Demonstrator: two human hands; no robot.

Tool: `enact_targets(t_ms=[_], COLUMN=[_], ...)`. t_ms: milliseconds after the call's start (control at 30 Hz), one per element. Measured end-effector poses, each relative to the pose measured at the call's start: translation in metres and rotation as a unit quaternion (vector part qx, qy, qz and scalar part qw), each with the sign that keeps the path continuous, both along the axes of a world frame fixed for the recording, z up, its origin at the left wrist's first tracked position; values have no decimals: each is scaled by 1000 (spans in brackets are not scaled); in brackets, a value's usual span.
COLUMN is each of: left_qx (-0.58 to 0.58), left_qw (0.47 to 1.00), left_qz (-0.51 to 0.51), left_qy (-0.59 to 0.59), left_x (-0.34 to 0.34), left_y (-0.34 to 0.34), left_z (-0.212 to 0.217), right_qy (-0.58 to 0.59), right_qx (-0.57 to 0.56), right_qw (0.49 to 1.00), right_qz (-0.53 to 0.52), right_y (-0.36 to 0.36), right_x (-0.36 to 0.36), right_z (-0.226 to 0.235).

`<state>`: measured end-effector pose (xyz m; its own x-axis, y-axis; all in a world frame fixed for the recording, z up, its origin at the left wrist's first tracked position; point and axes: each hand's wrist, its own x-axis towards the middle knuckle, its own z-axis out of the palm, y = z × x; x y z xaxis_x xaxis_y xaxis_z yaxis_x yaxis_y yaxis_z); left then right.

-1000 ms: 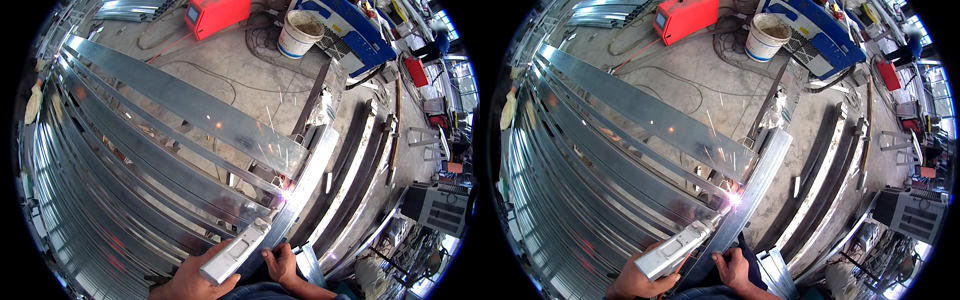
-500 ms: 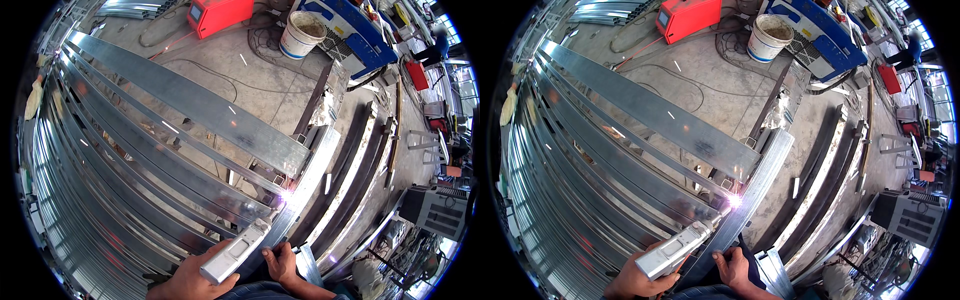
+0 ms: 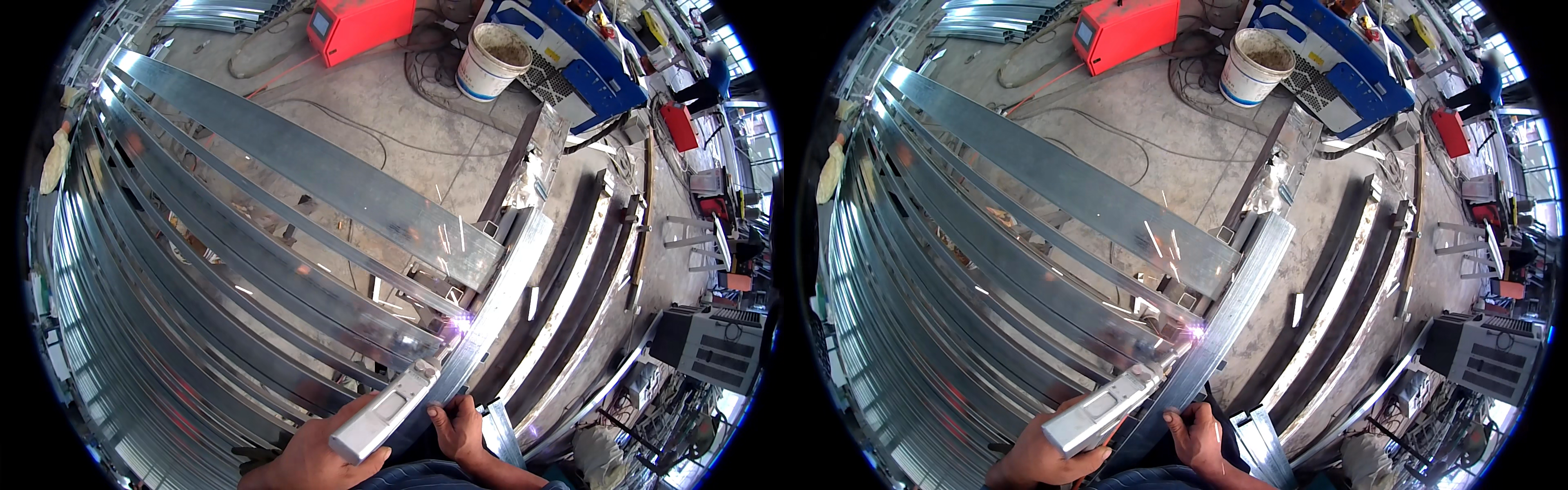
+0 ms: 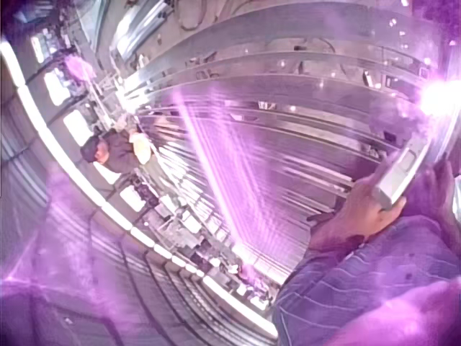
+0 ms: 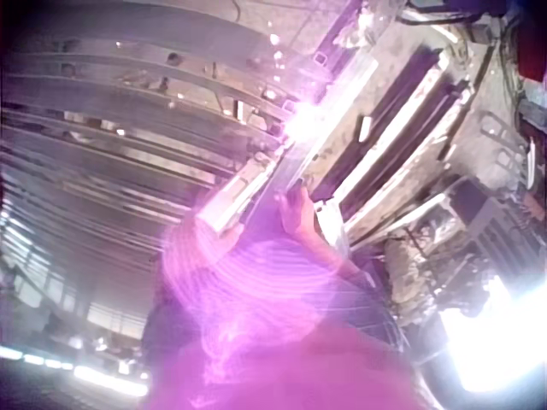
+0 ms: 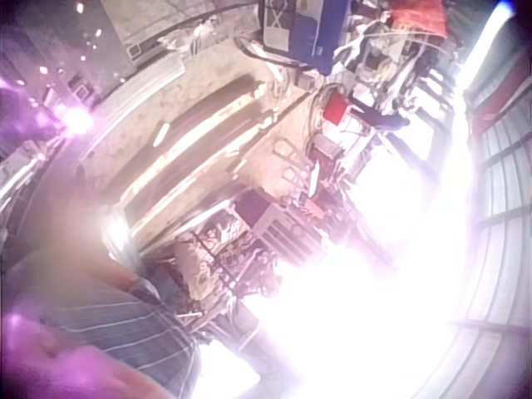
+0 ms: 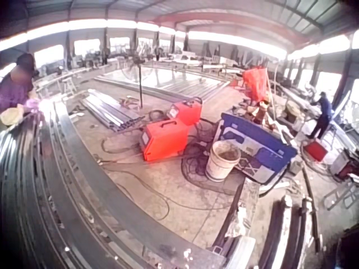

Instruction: The person retrieves a welding consumable from a toolbox, inserts it into a handheld welding gun, and welds joints on a large metal frame structure. The person positions the gun at seams and triggers the welder to fuse metal pieces together.

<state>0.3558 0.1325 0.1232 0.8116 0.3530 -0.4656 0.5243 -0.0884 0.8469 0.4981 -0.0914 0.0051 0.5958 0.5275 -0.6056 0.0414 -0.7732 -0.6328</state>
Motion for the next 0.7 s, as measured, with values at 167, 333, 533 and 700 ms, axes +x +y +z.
enact_targets(t_ms=[167,333,533,700], left_qx=[-82,-106,-96,-180], left_qw=[985,960,974,966], left_qz=[154,220,181,183], left_qy=[14,141,95,38], left_x=[-16,-31,-48,-51], left_y=[-14,-19,-30,-33], left_z=[14,43,24,10], right_qy=[0,-3,-34,-18], right_qx=[-9,3,6,-7], right_qw=[1000,1000,999,1000], right_qz=[15,11,26,14], right_y=[-5,2,-1,0], right_x=[1,2,1,1], right_z=[-5,1,-2,-1])
